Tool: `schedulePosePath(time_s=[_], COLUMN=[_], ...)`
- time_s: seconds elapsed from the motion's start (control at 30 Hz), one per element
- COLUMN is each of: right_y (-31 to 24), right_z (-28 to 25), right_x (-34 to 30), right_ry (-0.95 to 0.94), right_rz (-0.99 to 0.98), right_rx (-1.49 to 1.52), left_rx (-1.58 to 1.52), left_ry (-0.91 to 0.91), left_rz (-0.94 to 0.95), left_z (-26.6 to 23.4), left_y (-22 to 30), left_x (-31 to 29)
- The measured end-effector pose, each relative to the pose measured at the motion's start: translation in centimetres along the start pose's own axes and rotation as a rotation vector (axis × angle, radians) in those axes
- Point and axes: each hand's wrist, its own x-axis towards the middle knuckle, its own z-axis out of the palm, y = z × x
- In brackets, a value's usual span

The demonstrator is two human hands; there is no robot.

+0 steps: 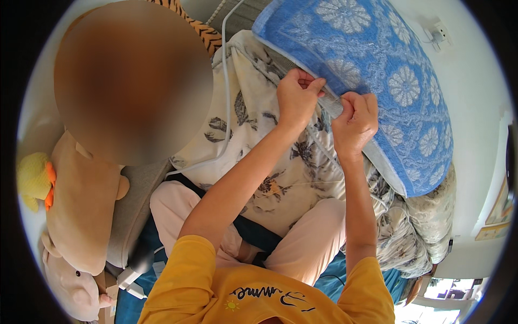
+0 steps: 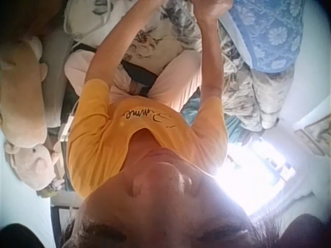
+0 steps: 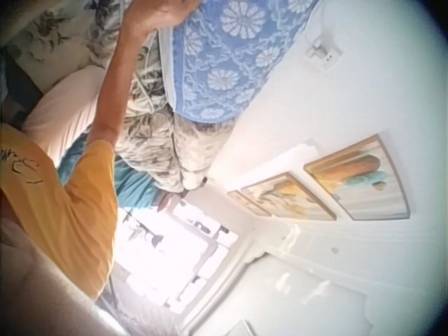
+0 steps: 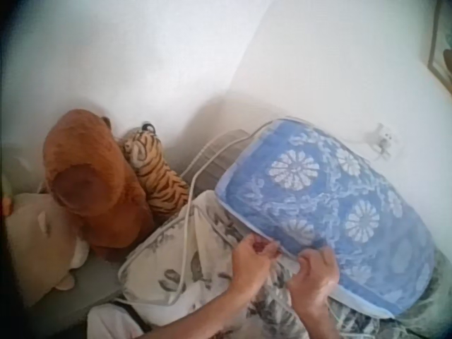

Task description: The person sits on the floor and sews a blue floral pillowcase onto a pillow by hand using a needle and thread. They repeatedly insert the needle and pull the thread through the fabric to secure the cover.

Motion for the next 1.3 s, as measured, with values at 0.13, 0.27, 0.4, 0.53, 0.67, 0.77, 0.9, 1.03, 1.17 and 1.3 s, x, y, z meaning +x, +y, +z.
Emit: schedulePosePath(time_s=[0.13,0.27,0.4,0.53,0.67,0.77,0.9,1.03,1.17,1.3], right_y=[0.0,0.1,0.0,-0.2,-0.2,-0.3,-0.1,-0.1,-0.6,-2.3], right_z=[0.1,0.4,1.0,1.3,1.6,1.7,1.9,2.1,1.2,-0.7], right_x=[-0.2,-0.3,-0.1,-0.1,-0.2,-0.1,0.0,-0.1,0.2,1.1], right_ry=[0.008,0.035,0.051,0.063,0.081,0.090,0.101,0.104,0.023,-0.096], right_rz=[0.042,0.055,0.062,0.081,0.088,0.084,0.063,0.073,0.024,-0.080], right_rx=[0.008,0.037,0.043,0.022,0.028,0.030,0.038,0.012,-0.161,-0.403], left_rx=[0.075,-0.052,-0.136,-0.200,-0.206,-0.216,-0.221,-0.237,-0.196,-0.191], left_ry=[0.051,0.048,0.000,0.024,0.020,0.012,0.005,0.012,0.032,-0.020], left_rz=[-0.091,-0.263,-0.391,-0.397,-0.376,-0.370,-0.372,-0.380,-0.363,-0.332], left_z=[0.5,0.8,0.4,0.7,0.9,1.0,1.0,1.2,1.4,1.0], left_y=[0.5,0.1,0.4,-0.2,-0.5,-0.9,-1.0,-0.8,-0.7,-0.9], left_x=[-0.7,-0.5,-0.1,-0.1,-0.3,-0.2,-0.3,-0.4,-0.9,-0.8])
